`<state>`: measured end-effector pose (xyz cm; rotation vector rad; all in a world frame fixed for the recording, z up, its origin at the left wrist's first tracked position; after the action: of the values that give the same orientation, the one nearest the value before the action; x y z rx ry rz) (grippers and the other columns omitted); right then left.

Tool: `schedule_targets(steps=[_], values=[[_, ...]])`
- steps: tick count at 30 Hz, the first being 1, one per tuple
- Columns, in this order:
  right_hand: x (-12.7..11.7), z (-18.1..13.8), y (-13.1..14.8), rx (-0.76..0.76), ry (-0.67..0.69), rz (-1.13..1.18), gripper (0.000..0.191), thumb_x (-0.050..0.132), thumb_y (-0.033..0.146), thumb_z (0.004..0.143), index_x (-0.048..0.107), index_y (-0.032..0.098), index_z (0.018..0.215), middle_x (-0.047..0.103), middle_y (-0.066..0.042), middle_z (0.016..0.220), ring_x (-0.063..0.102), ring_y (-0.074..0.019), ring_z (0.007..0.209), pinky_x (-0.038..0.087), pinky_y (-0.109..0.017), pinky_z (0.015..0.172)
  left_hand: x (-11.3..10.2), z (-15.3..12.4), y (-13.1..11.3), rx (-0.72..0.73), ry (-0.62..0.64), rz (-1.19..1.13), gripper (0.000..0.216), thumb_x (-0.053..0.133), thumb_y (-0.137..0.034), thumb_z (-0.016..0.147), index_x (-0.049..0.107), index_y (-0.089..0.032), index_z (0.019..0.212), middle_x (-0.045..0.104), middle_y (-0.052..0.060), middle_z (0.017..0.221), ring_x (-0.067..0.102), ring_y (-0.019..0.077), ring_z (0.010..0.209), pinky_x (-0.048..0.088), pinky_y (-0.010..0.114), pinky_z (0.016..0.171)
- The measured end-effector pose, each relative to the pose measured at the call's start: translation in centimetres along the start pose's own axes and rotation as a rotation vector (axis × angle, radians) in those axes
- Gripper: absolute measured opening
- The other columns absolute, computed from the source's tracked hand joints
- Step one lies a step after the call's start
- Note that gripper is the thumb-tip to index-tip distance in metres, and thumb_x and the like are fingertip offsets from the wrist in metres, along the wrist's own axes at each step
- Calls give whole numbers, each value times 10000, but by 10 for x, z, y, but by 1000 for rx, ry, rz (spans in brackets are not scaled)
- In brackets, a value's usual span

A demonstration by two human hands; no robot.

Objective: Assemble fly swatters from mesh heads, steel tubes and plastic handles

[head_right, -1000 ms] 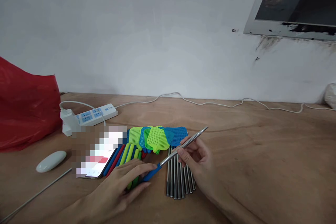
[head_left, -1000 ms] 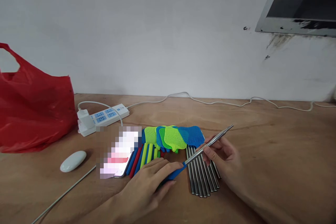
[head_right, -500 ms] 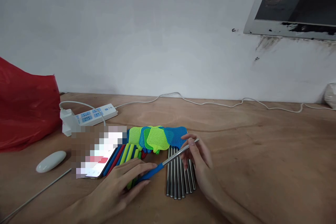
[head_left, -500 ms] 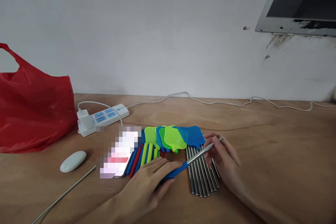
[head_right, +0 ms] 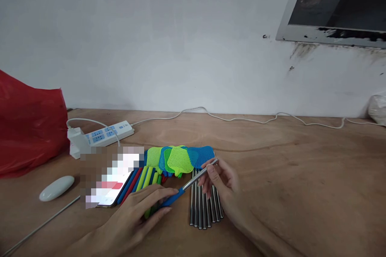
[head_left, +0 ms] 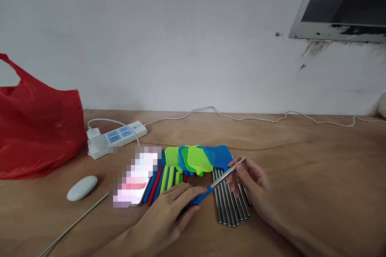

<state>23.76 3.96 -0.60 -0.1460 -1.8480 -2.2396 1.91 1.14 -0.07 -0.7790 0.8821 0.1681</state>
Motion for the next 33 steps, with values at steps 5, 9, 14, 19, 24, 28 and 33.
schedule_targets(steps=[5, 9, 14, 19, 24, 28, 33], values=[[-17, 11, -1, -100, -159, -39, 460, 507, 641, 900, 723, 236, 879, 694, -44, 707, 644, -210, 676, 513, -285, 526, -5, 2, 1, -129, -115, -85, 332, 525, -171, 976, 547, -306, 1279, 677, 17, 1085, 648, 185, 942, 536, 291, 826], [-33, 21, -6, -118, -172, -430, 281, 576, 471, 917, 719, 256, 1028, 749, -68, 1053, 672, -268, 1003, 555, -379, 821, -8, 0, 6, -237, -192, -159, 323, 506, -244, 987, 593, -293, 1294, 683, 54, 1118, 644, 223, 986, 529, 369, 884], [-36, 23, -23, -390, 2, -939, 418, 604, 301, 874, 617, 259, 1289, 657, -98, 1333, 568, -322, 1263, 411, -560, 1079, -4, 0, 15, -390, -179, -602, 394, 492, -449, 996, 615, -225, 1296, 622, 25, 818, 605, 170, 683, 521, 291, 629], [-36, 21, -33, -461, 30, -1165, 419, 618, 301, 861, 642, 232, 1274, 693, -132, 1270, 607, -346, 1215, 466, -581, 1026, 5, -5, 29, -658, -196, -997, 411, 677, -498, 873, 661, -208, 1163, 574, -19, 806, 460, 80, 543, 366, 202, 502], [-29, 19, -23, -457, 52, -1238, 365, 586, 244, 872, 675, 260, 1225, 751, -109, 1158, 688, -336, 1072, 526, -558, 937, 6, -11, 27, -772, -239, -1039, 444, 667, -622, 847, 622, -218, 1026, 551, -24, 772, 501, 113, 618, 409, 222, 566], [-26, 17, -15, -461, 7, -1257, 354, 513, 247, 922, 674, 288, 1234, 773, -79, 1107, 729, -313, 959, 578, -463, 789, 0, -4, 16, -606, -161, -1009, 458, 569, -644, 910, 528, -196, 824, 468, -63, 663, 354, 69, 496, 298, 192, 466], [-38, 20, -5, -495, -234, -1214, 338, 460, 297, 962, 696, 282, 1204, 800, -79, 970, 749, -287, 748, 557, -410, 672, 1, 2, 14, -505, -58, -1042, 332, 508, -541, 986, 501, -215, 1051, 564, -53, 729, 373, 49, 433, 271, 191, 427]])
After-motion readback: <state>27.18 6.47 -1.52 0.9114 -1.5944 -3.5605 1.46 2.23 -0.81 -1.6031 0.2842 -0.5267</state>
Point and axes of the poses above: each hand's wrist, its own z-axis towards the middle knuckle, its own x-axis out of the palm, y = z × x, the point moved 3 cm from there along z, towards the middle knuckle
